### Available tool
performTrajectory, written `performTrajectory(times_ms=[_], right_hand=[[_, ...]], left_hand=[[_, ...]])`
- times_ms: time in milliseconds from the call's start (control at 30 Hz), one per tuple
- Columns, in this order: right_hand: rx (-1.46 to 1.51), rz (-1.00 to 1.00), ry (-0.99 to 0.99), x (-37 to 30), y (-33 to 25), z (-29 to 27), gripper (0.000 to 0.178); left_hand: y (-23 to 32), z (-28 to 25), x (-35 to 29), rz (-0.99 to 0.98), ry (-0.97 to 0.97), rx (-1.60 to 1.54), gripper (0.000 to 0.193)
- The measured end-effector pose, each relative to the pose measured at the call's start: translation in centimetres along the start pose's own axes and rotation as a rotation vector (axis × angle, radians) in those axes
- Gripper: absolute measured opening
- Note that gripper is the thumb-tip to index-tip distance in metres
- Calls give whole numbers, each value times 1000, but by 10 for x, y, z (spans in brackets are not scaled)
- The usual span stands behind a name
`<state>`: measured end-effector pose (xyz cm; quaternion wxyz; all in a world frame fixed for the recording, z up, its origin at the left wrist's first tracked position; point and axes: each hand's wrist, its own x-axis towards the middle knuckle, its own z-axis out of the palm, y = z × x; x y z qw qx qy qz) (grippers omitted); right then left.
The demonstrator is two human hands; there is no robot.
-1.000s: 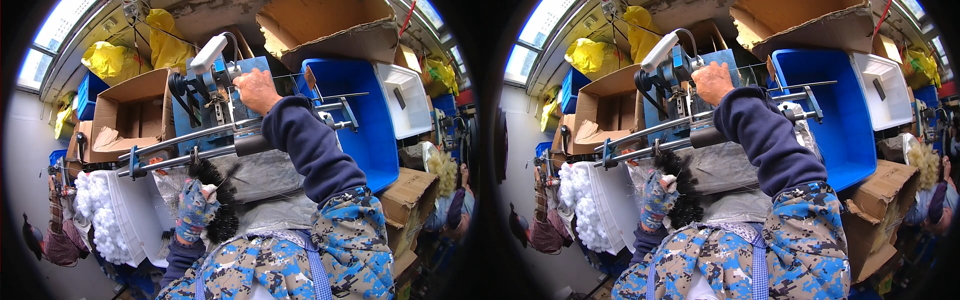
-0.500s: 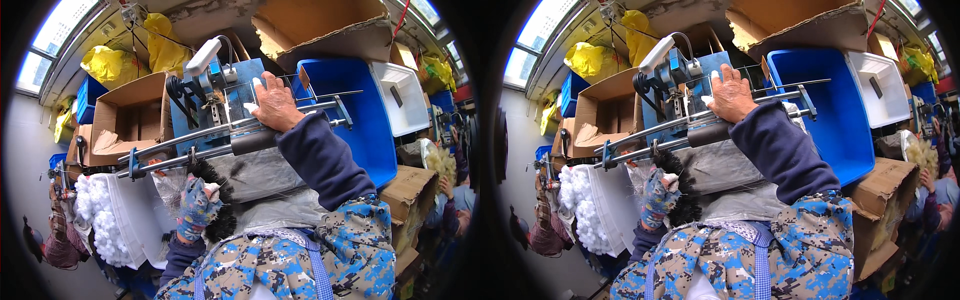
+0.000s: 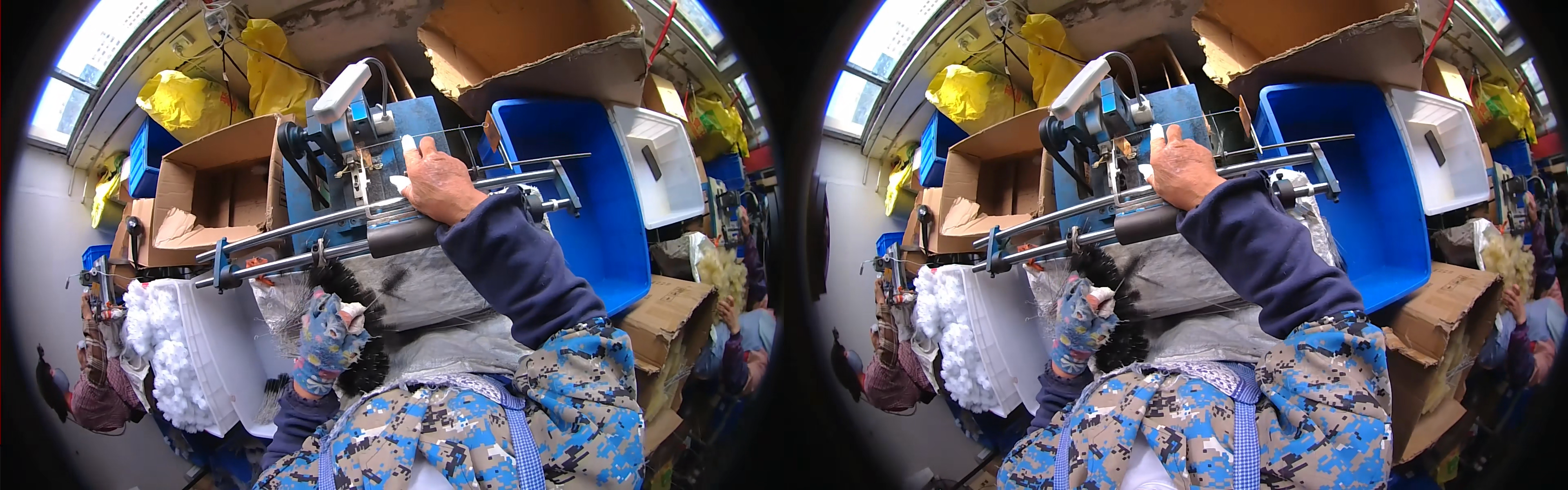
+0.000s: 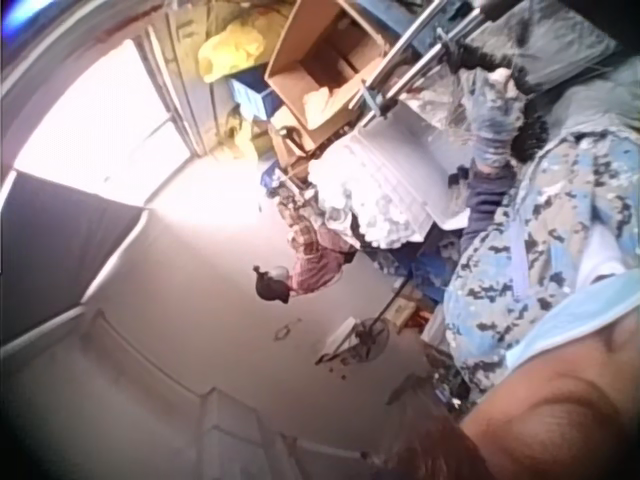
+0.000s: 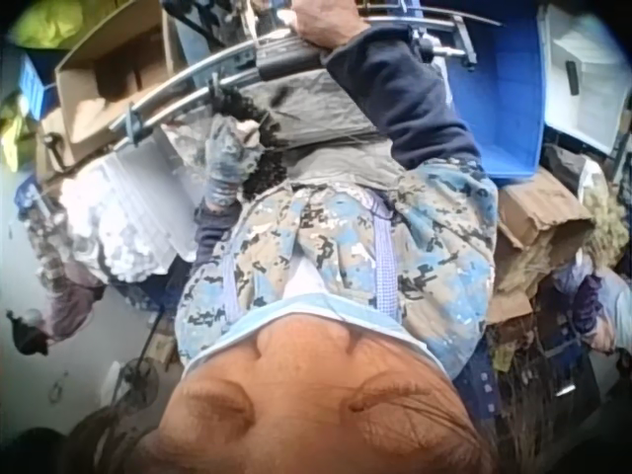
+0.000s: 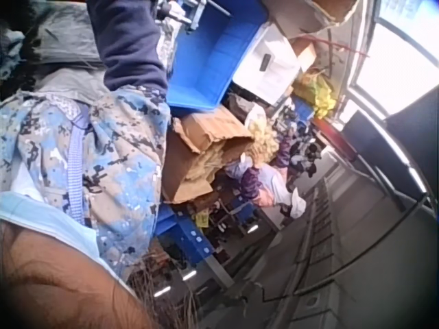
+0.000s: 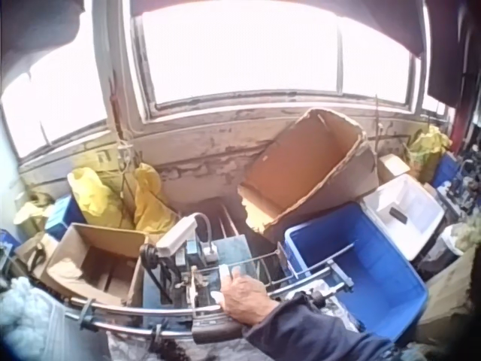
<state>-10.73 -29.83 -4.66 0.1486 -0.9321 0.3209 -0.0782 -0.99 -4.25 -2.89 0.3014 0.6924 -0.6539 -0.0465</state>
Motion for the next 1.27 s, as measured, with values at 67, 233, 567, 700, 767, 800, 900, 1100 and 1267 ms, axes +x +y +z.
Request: performTrajectory(times_ms=[67,233,567,700,767,800,900,1100,1267], right_hand=[[14,-6,-20,3,-9,2,58],[25,-64,124,15,-37,28,48],[3,-51,-93,3,0,-5,53],[-11,-101,5,-5,26,-27,41],[-109,-127,206,0,38,-34,36],[-199,-130,274,5,43,-40,35],[-366,-139,193,16,47,-40,28],[-507,-204,-12,11,44,-43,8],[-216,-267,-27,-74,24,-85,9]], left_hand=[[-2,0,-1,27,18,-11,28],[-5,-5,-7,4,28,-15,28],[-22,-6,-24,-86,36,9,22],[-15,-4,-17,-87,22,14,22],[-11,-4,-14,-93,24,-2,23],[-9,-5,-13,-115,20,-10,23],[-7,-4,-16,-164,25,8,24],[-9,-8,-19,-175,105,-85,22],[-8,-7,-31,-501,139,-380,18]])
